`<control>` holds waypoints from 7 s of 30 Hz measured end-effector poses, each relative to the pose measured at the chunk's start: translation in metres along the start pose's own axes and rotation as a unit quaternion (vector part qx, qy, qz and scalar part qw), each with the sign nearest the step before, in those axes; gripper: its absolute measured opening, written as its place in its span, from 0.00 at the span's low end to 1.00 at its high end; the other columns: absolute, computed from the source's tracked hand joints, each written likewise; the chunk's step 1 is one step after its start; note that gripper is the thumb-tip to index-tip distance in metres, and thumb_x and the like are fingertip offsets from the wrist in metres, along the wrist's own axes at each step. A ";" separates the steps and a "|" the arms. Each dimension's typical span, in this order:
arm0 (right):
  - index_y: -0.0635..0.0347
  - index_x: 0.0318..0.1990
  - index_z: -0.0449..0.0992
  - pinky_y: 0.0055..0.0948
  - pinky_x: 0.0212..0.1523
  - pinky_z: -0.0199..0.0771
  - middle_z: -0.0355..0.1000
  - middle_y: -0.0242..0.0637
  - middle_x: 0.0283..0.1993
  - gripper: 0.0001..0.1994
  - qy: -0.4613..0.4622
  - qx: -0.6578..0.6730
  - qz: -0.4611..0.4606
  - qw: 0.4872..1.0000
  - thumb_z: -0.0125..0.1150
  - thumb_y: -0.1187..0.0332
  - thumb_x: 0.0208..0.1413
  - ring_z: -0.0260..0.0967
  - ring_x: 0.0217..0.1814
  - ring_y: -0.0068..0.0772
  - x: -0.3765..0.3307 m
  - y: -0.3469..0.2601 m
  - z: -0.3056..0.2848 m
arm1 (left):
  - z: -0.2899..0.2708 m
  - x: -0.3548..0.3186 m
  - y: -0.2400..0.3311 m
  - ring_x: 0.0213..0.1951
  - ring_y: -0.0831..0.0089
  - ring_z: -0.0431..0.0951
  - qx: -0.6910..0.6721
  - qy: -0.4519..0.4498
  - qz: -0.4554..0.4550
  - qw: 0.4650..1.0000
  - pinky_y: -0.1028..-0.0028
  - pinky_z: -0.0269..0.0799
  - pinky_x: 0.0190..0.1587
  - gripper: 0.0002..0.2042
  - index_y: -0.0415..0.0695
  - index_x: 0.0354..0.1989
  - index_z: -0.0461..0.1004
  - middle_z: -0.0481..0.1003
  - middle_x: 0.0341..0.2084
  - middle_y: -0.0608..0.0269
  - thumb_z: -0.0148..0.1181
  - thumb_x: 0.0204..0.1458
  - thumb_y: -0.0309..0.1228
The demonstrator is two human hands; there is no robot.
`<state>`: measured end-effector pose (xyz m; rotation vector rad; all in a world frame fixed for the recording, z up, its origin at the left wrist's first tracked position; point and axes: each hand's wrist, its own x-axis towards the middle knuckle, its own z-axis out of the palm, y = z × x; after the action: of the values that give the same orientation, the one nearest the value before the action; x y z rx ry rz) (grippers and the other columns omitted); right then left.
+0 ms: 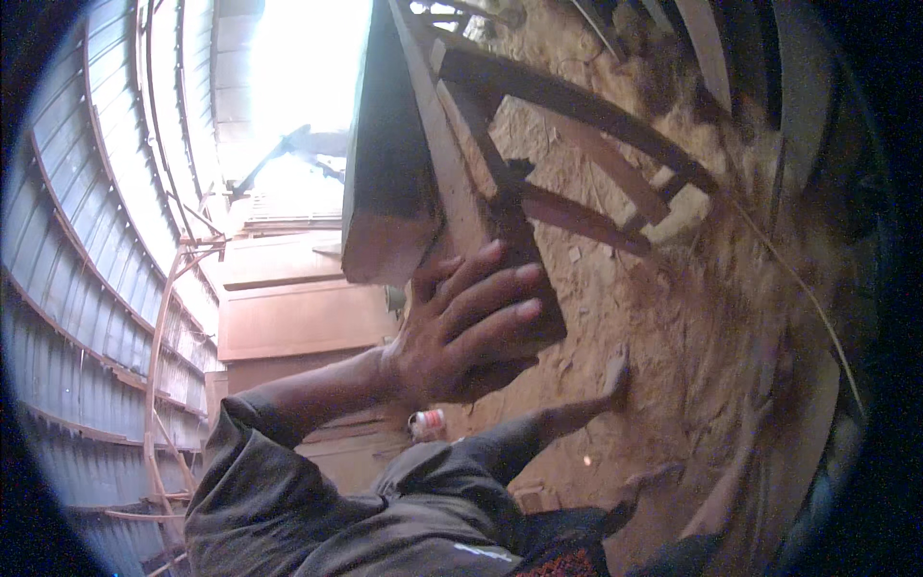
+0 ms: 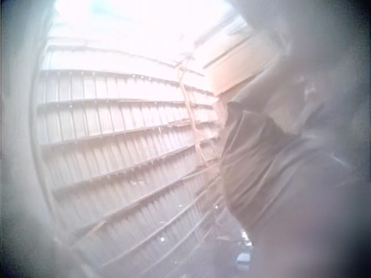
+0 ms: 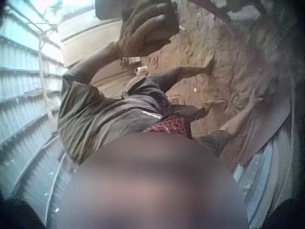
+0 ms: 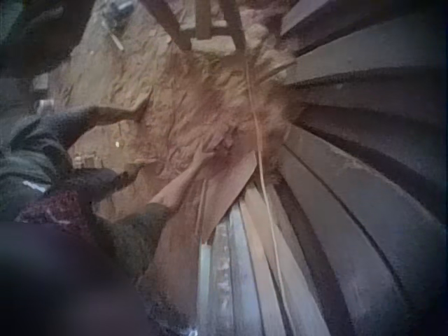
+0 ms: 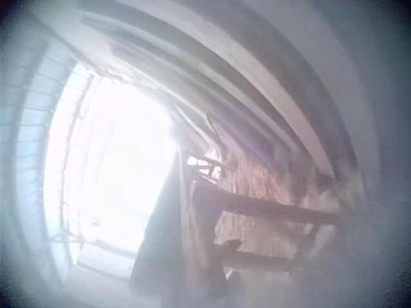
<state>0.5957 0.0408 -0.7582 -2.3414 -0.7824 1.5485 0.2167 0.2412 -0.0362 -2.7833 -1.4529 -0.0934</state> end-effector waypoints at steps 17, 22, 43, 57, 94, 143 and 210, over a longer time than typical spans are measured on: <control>0.55 0.51 0.72 0.33 0.30 0.71 0.67 0.32 0.32 0.12 0.070 0.434 0.060 0.896 0.61 0.63 0.64 0.66 0.32 0.31 -0.336 -0.166 -0.135 | -0.001 -0.001 -0.003 0.74 0.57 0.57 -0.074 -0.091 0.024 0.993 0.54 0.57 0.70 0.38 0.54 0.76 0.53 0.53 0.76 0.60 0.56 0.53 0.31; 0.53 0.49 0.73 0.30 0.26 0.69 0.66 0.29 0.27 0.11 0.066 0.491 0.000 0.869 0.63 0.64 0.63 0.65 0.27 0.28 -0.499 -0.278 -0.169 | 0.009 0.004 -0.007 0.78 0.55 0.45 -0.188 -0.084 0.024 0.978 0.48 0.50 0.74 0.43 0.46 0.78 0.42 0.46 0.77 0.51 0.55 0.53 0.29; 0.58 0.31 0.74 0.22 0.16 0.60 0.65 0.27 0.18 0.28 -0.189 -0.072 -0.289 0.936 0.49 0.40 0.68 0.60 0.14 0.18 -0.633 -0.666 -0.179 | 0.071 -0.177 -0.026 0.40 0.46 0.82 -0.422 -0.275 -0.268 0.821 0.53 0.75 0.49 0.38 0.43 0.30 0.85 0.82 0.31 0.47 0.41 0.62 0.67; 0.60 0.39 0.79 0.26 0.17 0.61 0.63 0.25 0.20 0.32 -0.266 -0.128 -0.527 0.797 0.41 0.38 0.70 0.60 0.16 0.20 -0.547 -0.916 0.015 | 0.024 -0.220 0.012 0.31 0.55 0.81 -0.469 0.121 -0.646 0.589 0.60 0.74 0.39 0.27 0.35 0.31 0.81 0.78 0.25 0.40 0.54 0.66 0.50; 0.64 0.57 0.71 0.43 0.26 0.73 0.72 0.39 0.24 0.21 -0.204 -0.300 -0.413 0.835 0.60 0.60 0.62 0.70 0.22 0.42 -0.605 -0.731 -0.117 | 0.020 -0.218 -0.070 0.27 0.65 0.79 -0.552 0.105 -0.581 0.589 0.64 0.73 0.34 0.15 0.36 0.34 0.80 0.78 0.23 0.48 0.64 0.60 0.39; 0.53 0.25 0.73 0.29 0.16 0.65 0.64 0.25 0.18 0.31 -0.306 -0.103 -0.458 0.828 0.41 0.37 0.69 0.62 0.16 0.22 -0.554 -0.978 0.069 | -0.006 -0.209 -0.077 0.24 0.75 0.75 -0.481 0.268 -0.612 0.567 0.68 0.72 0.29 0.14 0.39 0.38 0.82 0.78 0.21 0.55 0.67 0.58 0.40; 0.55 0.38 0.83 0.32 0.20 0.65 0.70 0.27 0.21 0.32 -0.302 -0.164 -0.411 0.845 0.37 0.39 0.70 0.66 0.19 0.26 -0.567 -0.920 0.007 | -0.010 -0.199 -0.078 0.24 0.74 0.75 -0.507 0.151 -0.624 0.575 0.70 0.71 0.29 0.12 0.38 0.39 0.81 0.78 0.21 0.57 0.66 0.59 0.37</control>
<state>0.1373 0.4956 0.1079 -1.2530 -1.9912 1.7617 0.0386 0.1230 -0.0391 -0.9346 -3.4698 -1.6639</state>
